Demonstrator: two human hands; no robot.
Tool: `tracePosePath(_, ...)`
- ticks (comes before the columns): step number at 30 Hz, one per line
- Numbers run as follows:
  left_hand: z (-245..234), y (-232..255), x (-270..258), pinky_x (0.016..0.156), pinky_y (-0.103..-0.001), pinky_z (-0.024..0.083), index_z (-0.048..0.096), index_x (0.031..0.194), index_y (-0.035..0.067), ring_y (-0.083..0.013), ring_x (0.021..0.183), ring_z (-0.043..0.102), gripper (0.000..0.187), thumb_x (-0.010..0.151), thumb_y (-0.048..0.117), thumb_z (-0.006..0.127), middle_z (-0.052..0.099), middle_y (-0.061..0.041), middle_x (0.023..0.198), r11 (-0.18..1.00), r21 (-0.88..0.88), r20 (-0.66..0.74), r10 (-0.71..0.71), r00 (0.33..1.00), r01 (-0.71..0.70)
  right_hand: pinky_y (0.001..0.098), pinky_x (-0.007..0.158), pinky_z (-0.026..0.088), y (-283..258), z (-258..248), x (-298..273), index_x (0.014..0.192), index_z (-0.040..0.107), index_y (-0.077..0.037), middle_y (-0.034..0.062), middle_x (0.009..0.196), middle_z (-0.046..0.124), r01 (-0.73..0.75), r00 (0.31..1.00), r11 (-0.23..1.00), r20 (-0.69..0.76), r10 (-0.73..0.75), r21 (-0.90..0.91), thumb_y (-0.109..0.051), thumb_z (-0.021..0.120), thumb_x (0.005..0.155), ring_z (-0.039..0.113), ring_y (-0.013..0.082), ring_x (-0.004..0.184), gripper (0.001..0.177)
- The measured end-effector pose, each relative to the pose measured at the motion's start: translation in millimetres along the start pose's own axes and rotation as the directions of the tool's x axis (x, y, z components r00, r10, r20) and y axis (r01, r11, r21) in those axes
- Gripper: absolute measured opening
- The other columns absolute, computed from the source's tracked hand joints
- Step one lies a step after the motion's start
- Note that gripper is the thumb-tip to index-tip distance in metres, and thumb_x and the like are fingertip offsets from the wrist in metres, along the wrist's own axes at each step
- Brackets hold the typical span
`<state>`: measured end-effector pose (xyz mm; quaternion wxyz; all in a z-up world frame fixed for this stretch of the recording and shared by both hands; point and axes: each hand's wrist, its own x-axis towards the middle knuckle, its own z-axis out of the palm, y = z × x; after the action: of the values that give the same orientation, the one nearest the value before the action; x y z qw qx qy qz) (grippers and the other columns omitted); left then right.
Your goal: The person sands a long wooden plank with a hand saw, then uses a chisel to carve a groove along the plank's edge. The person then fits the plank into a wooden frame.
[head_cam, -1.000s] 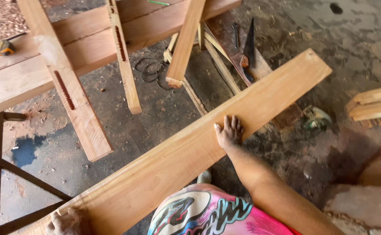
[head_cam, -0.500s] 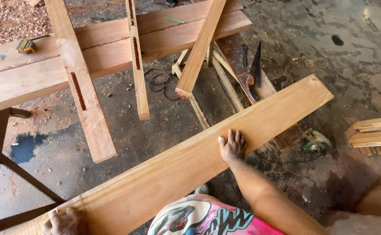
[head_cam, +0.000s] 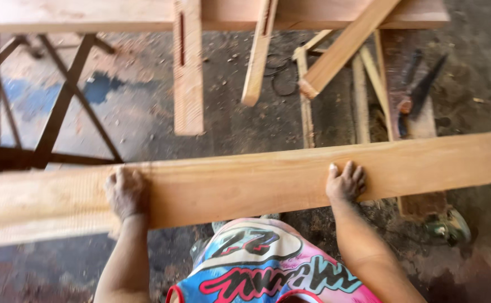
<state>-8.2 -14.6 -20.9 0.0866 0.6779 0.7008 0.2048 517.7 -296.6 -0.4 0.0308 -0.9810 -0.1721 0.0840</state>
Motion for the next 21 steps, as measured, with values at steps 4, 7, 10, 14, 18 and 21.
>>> tracePosePath(4, -9, 6, -2, 0.095, -0.052, 0.048, 0.061, 0.132, 0.008, -0.0405, 0.117, 0.056, 0.042, 0.102, 0.037, 0.062, 0.06, -0.021, 0.122, 1.0, 0.0, 0.018, 0.013, 1.0, -0.013, 0.0592, 0.125, 0.003, -6, -7, -2, 0.165, 0.021, -0.019, 0.0163, 0.172, 0.008, -0.01, 0.999, 1.0, 0.052, 0.01, -0.001, -0.069, 0.031, 0.101, 0.007, 0.039, 0.157, 0.082)
tracePosePath(7, -15, 11, 0, 0.096, -0.052, 0.047, 0.061, 0.134, 0.005, -0.04, 0.116, 0.055, 0.046, 0.1, 0.036, 0.063, 0.059, -0.021, 0.121, 1.0, -0.006, 0.02, 0.02, 1.0, -0.019, 0.0587, 0.125, 0.002, -6, -10, -4, 0.165, 0.021, -0.018, 0.0167, 0.172, 0.007, -0.011, 0.999, 1.0, 0.045, 0.01, 0.023, -0.068, 0.032, 0.101, 0.006, 0.0391, 0.157, 0.082)
tracePosePath(10, -17, 13, -1, 0.097, -0.051, 0.047, 0.061, 0.133, 0.005, -0.0395, 0.115, 0.056, 0.046, 0.099, 0.036, 0.063, 0.06, -0.02, 0.12, 1.0, -0.003, 0.018, 0.006, 1.0, -0.006, 0.0581, 0.126, 0.003, -7, -9, -5, 0.164, 0.022, -0.017, 0.0174, 0.172, 0.009, -0.006, 0.999, 0.999, 0.033, 0.005, 0.033, -0.067, 0.033, 0.101, 0.006, 0.0394, 0.158, 0.082)
tracePosePath(14, -16, 12, -1, 0.099, -0.049, 0.047, 0.061, 0.133, 0.003, -0.0382, 0.116, 0.055, 0.047, 0.1, 0.036, 0.064, 0.061, -0.019, 0.12, 1.0, 0.012, -0.002, 0.02, 1.0, -0.02, 0.0589, 0.125, 0.003, -8, -8, -4, 0.164, 0.023, -0.015, 0.0188, 0.171, 0.01, 0.001, 1.0, 0.999, 0.025, -0.002, 0.038, -0.067, 0.034, 0.101, 0.006, 0.0399, 0.157, 0.082)
tracePosePath(18, -20, 14, -2, 0.102, -0.049, 0.048, 0.053, 0.143, 0.001, -0.0358, 0.119, 0.054, 0.053, 0.105, 0.037, 0.06, 0.058, -0.02, 0.129, 0.999, 0.035, 0.084, 0.02, 0.996, -0.023, 0.0611, 0.124, 0.004, -6, -6, -4, 0.164, 0.024, -0.013, 0.0203, 0.17, 0.011, 0.017, 1.0, 0.999, 0.011, -0.017, 0.047, -0.065, 0.036, 0.101, 0.007, 0.0411, 0.157, 0.082)
tracePosePath(21, -17, 33, -16, 0.12, -0.057, 0.024, 0.038, 0.155, 0.015, -0.0335, 0.149, 0.031, 0.065, 0.101, 0.047, 0.055, 0.034, -0.018, 0.161, 0.892, 0.019, 0.297, 0.426, 0.854, -0.452, 0.0611, 0.125, 0.005, -4, -3, -4, 0.164, 0.025, -0.013, 0.0207, 0.17, 0.013, 0.023, 1.0, 0.999, 0.001, -0.023, 0.047, -0.065, 0.036, 0.102, 0.008, 0.0412, 0.158, 0.081)
